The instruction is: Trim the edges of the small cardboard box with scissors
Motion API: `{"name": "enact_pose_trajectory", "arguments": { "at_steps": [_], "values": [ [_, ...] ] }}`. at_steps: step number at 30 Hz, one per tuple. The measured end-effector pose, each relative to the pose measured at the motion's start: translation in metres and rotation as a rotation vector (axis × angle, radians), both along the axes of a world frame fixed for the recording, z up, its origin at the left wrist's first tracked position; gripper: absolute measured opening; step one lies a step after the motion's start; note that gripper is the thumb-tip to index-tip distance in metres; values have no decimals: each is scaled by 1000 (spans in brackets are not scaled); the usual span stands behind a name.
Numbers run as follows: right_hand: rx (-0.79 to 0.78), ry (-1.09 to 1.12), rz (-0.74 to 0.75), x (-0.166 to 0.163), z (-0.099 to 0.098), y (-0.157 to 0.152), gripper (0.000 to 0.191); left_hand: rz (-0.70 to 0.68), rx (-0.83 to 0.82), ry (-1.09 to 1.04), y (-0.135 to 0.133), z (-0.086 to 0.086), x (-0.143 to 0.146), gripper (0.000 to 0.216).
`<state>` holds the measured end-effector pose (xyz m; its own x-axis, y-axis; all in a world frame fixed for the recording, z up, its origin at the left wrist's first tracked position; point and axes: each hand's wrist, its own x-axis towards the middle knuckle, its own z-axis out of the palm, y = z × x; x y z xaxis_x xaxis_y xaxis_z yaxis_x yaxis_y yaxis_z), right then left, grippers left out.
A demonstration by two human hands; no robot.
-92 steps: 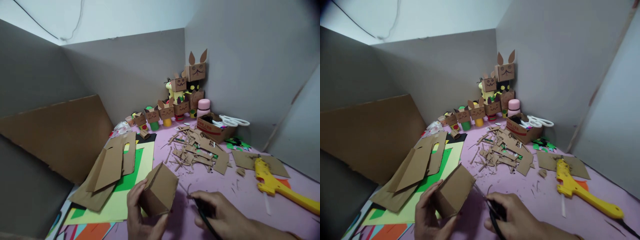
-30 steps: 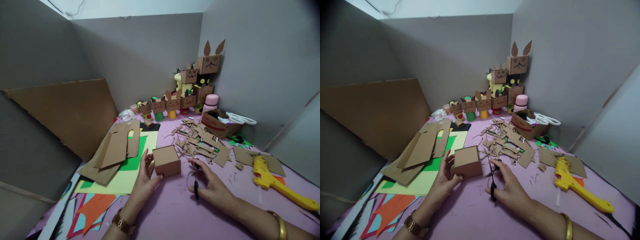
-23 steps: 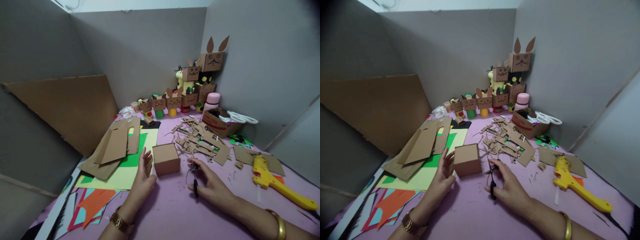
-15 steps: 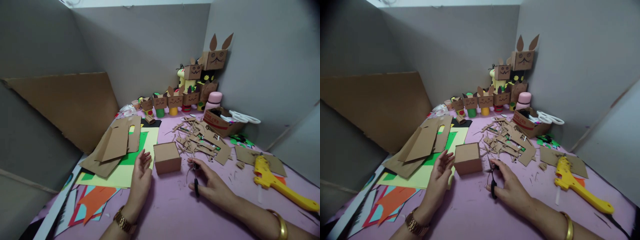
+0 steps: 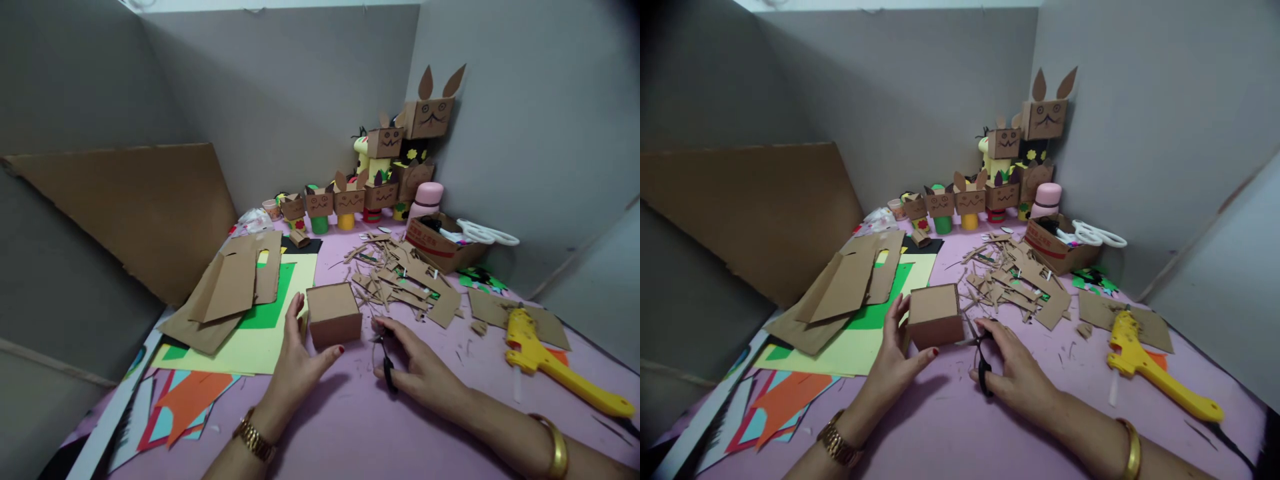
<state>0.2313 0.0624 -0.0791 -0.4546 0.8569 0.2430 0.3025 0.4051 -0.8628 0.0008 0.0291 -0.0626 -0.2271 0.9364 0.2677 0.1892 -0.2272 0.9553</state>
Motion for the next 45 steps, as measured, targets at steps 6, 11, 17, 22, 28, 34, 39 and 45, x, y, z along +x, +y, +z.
{"name": "enact_pose_trajectory", "arguments": {
  "at_steps": [6,11,17,22,28,34,39,45],
  "values": [
    [5,7,-3,-5,3,0,66,-17,-21,-2,9,0,1,102],
    [-25,55,-21,-4,6,0,65,-46,35,-44,6,3,2,88],
    [-73,146,-63,-4,8,1,59,-60,217,-12,-7,3,4,78],
    [-94,207,-34,-4,11,-1,50,-114,342,119,-12,-1,-4,78],
    [-112,243,65,-4,20,-4,48,-89,412,369,-13,-5,-11,83],
    [-120,252,120,-2,22,-6,49,-80,337,142,-17,2,5,81],
    [-94,282,120,0,24,-9,59,21,-36,-50,-22,11,14,83],
    [-94,402,112,0,31,-15,67,2,-78,-120,-11,-12,10,92]
  ]
}}
